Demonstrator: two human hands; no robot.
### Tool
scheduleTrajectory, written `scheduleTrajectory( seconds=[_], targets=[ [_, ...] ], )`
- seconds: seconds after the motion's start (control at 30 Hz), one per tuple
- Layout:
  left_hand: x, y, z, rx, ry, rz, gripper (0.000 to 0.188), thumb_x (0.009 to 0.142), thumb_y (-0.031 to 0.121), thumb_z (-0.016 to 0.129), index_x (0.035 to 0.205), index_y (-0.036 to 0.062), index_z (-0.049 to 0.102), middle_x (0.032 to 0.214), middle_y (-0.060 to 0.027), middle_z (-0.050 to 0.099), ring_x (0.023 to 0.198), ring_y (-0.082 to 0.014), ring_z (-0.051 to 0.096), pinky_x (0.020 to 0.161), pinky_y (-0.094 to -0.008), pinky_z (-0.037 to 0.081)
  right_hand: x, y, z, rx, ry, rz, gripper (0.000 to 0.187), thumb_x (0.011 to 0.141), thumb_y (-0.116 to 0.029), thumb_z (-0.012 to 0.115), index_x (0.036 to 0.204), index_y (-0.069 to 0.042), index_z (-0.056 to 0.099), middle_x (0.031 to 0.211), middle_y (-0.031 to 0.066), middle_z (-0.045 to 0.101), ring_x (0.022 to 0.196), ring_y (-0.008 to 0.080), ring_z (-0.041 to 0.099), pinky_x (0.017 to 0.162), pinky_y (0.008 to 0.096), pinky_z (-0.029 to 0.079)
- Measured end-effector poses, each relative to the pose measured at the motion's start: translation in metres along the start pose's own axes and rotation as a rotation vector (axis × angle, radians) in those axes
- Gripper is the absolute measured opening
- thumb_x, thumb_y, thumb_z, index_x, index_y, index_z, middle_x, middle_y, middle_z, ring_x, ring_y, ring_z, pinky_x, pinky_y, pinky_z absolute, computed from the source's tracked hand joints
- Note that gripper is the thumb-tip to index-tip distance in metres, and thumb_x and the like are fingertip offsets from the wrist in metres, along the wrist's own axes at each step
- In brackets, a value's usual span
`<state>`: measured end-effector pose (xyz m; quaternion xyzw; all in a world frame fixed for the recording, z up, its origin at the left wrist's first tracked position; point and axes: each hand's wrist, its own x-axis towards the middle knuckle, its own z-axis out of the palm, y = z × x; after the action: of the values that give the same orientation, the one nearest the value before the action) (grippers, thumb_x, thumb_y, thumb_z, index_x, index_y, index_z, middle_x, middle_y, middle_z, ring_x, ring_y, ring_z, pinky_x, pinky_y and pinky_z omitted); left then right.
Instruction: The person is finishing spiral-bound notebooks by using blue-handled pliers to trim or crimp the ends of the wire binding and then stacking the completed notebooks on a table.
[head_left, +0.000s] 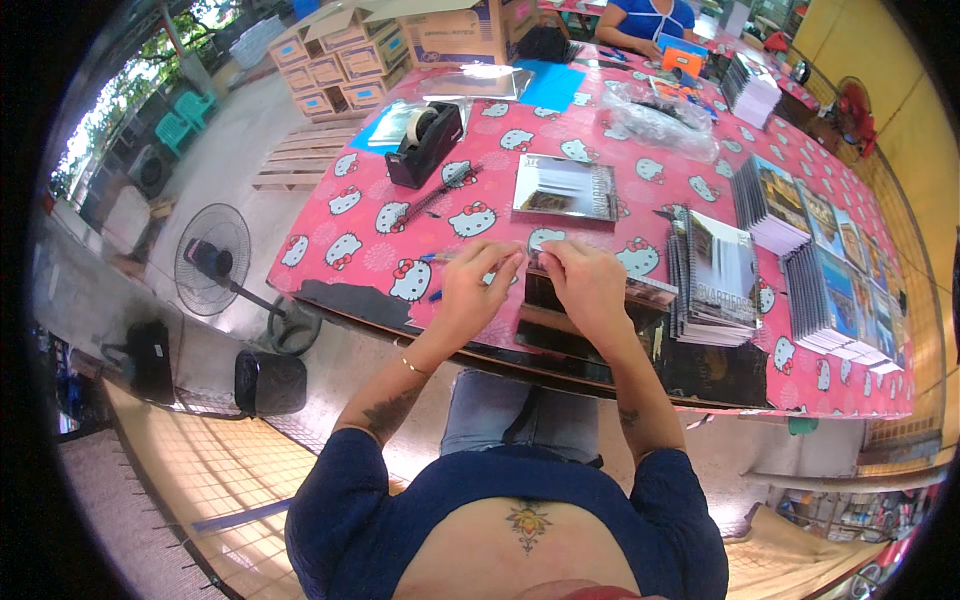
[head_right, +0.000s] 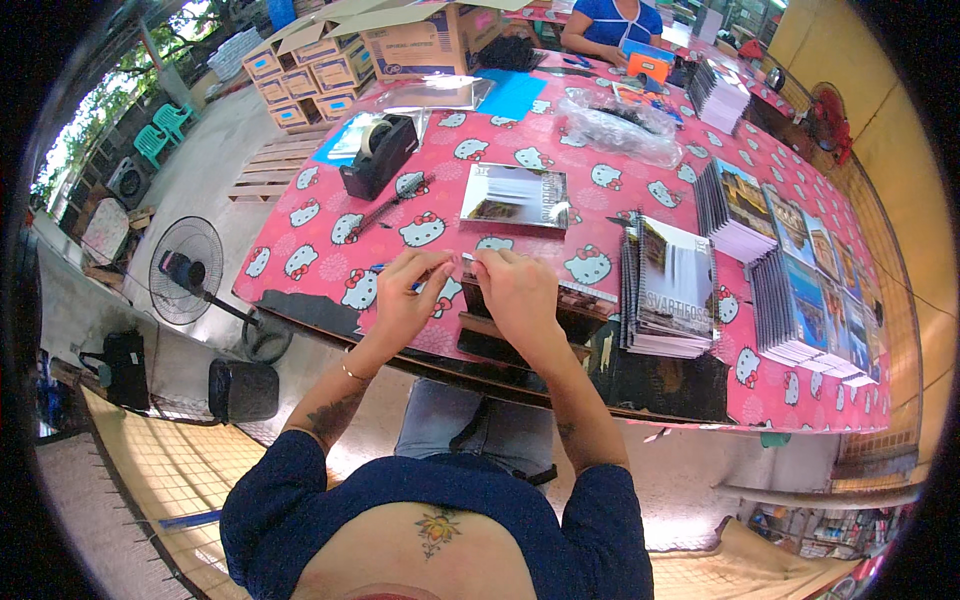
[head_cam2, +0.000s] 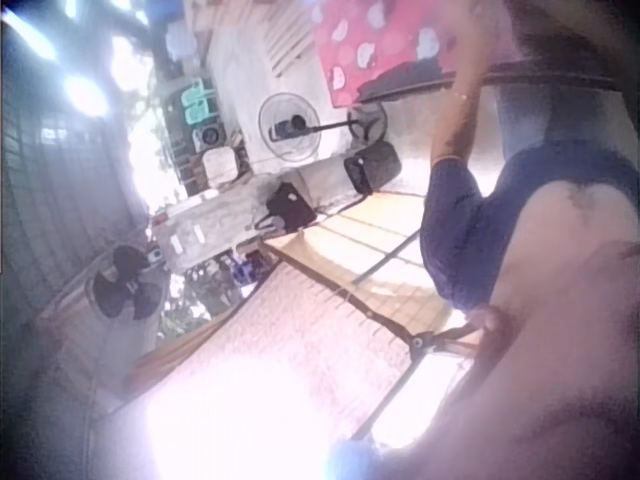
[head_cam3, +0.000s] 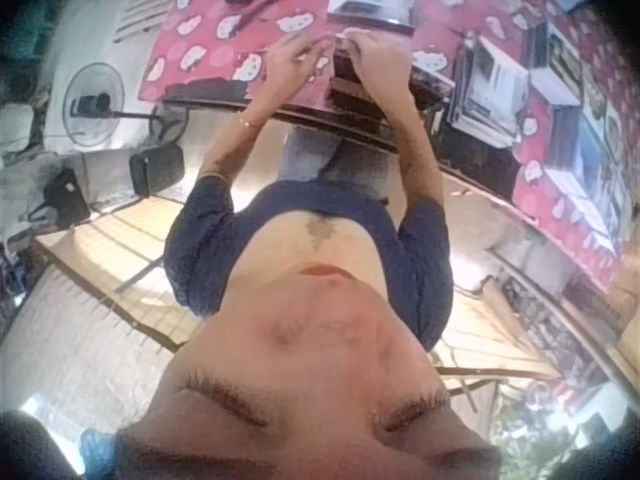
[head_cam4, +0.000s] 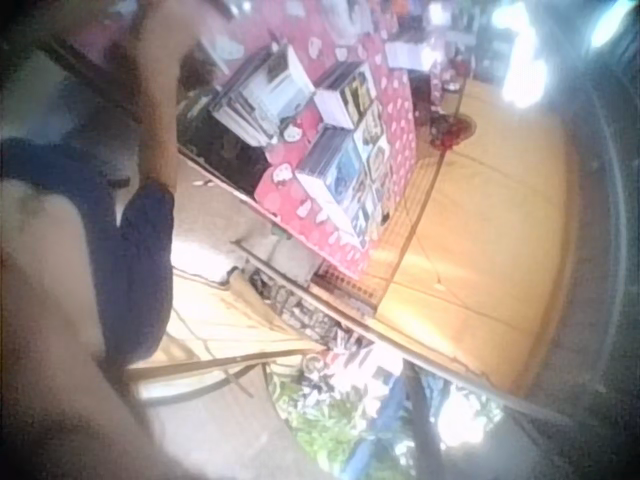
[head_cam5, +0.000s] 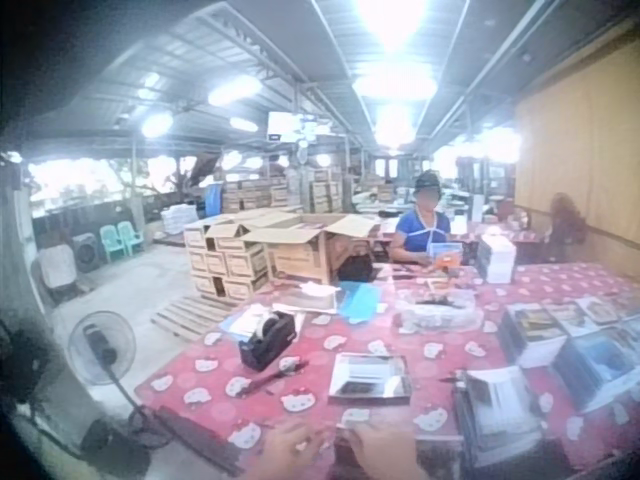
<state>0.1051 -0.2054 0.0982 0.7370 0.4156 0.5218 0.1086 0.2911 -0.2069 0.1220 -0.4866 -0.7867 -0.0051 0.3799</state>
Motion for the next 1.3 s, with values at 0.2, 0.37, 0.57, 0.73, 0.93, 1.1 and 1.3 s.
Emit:
scheduleTrajectory(
  seconds=[0.2,0.37,0.57,0.73,0.93,1.1,1.3],
  targets=[
    [-0.003,0.002,0.005,-0.089,-0.077,-0.098,0.019,0.087,0.002,0.071,0.106,0.0000,0.070,0.089,-0.0103,0.066,0.079,-0.0174,0.067,0.062,-0.0300,0.053,0.000,0.002,0.001,-0.018,0.015,-0.025,0.012,0.088,-0.020,0.067,0.095,-0.011,0.070,0.083,0.0090,0.069,0.073,0.0319,0.066,0.064,0.0425,0.051],
    [0.027,0.010,-0.012,-0.111,-0.241,-0.056,0.017,0.086,0.009,0.072,0.102,0.0034,0.068,0.089,-0.0109,0.063,0.070,-0.0268,0.064,0.065,-0.0350,0.051,-0.001,0.001,-0.007,0.016,-0.061,-0.006,0.014,0.088,-0.020,0.067,0.096,-0.008,0.069,0.084,0.0101,0.068,0.074,0.0328,0.066,0.064,0.0432,0.051],
    [0.043,-0.004,-0.015,-0.006,-0.500,0.122,0.021,0.092,0.019,0.066,0.109,0.0065,0.064,0.101,-0.0135,0.061,0.080,-0.0335,0.063,0.068,-0.0415,0.049,0.002,0.005,-0.017,0.110,-0.142,-0.027,0.015,0.089,-0.019,0.067,0.101,-0.009,0.068,0.087,0.0110,0.068,0.076,0.0336,0.066,0.065,0.0432,0.051],
    [0.051,-0.016,-0.010,0.154,-0.574,0.230,0.032,0.094,0.032,0.061,0.114,0.0067,0.060,0.112,-0.0136,0.059,0.090,-0.0338,0.062,0.070,-0.0443,0.048,-0.006,0.012,-0.033,-0.041,-0.043,-0.029,0.014,0.090,-0.019,0.063,0.102,-0.012,0.069,0.086,0.0108,0.068,0.076,0.0342,0.067,0.066,0.0454,0.051],
    [0.018,0.007,0.026,0.599,-0.321,0.270,0.077,0.093,0.055,0.051,0.145,-0.0010,0.039,0.149,-0.0236,0.037,0.135,-0.0414,0.037,0.107,-0.0598,0.028,-0.005,0.015,-0.029,0.011,-0.115,0.073,0.012,0.092,-0.019,0.061,0.097,-0.013,0.070,0.083,0.0104,0.068,0.074,0.0345,0.067,0.064,0.0461,0.051],
    [-0.034,-0.006,0.041,0.603,-0.316,0.174,0.093,0.090,0.061,0.050,0.150,-0.0059,0.028,0.160,-0.0243,0.021,0.151,-0.0396,0.014,0.114,-0.0676,0.009,-0.003,0.018,-0.028,0.010,-0.114,0.060,0.014,0.092,-0.018,0.059,0.100,-0.014,0.070,0.084,0.0106,0.068,0.074,0.0347,0.067,0.064,0.0468,0.051],
    [-0.035,-0.008,0.037,0.669,-0.382,0.255,0.091,0.092,0.060,0.048,0.152,-0.0049,0.026,0.159,-0.0264,0.022,0.149,-0.0411,0.018,0.114,-0.0677,0.007,-0.018,0.019,-0.066,-0.182,-0.018,-0.131,0.019,0.091,-0.016,0.060,0.108,-0.015,0.068,0.088,0.0084,0.069,0.078,0.0314,0.068,0.066,0.0438,0.051]
  ],
)
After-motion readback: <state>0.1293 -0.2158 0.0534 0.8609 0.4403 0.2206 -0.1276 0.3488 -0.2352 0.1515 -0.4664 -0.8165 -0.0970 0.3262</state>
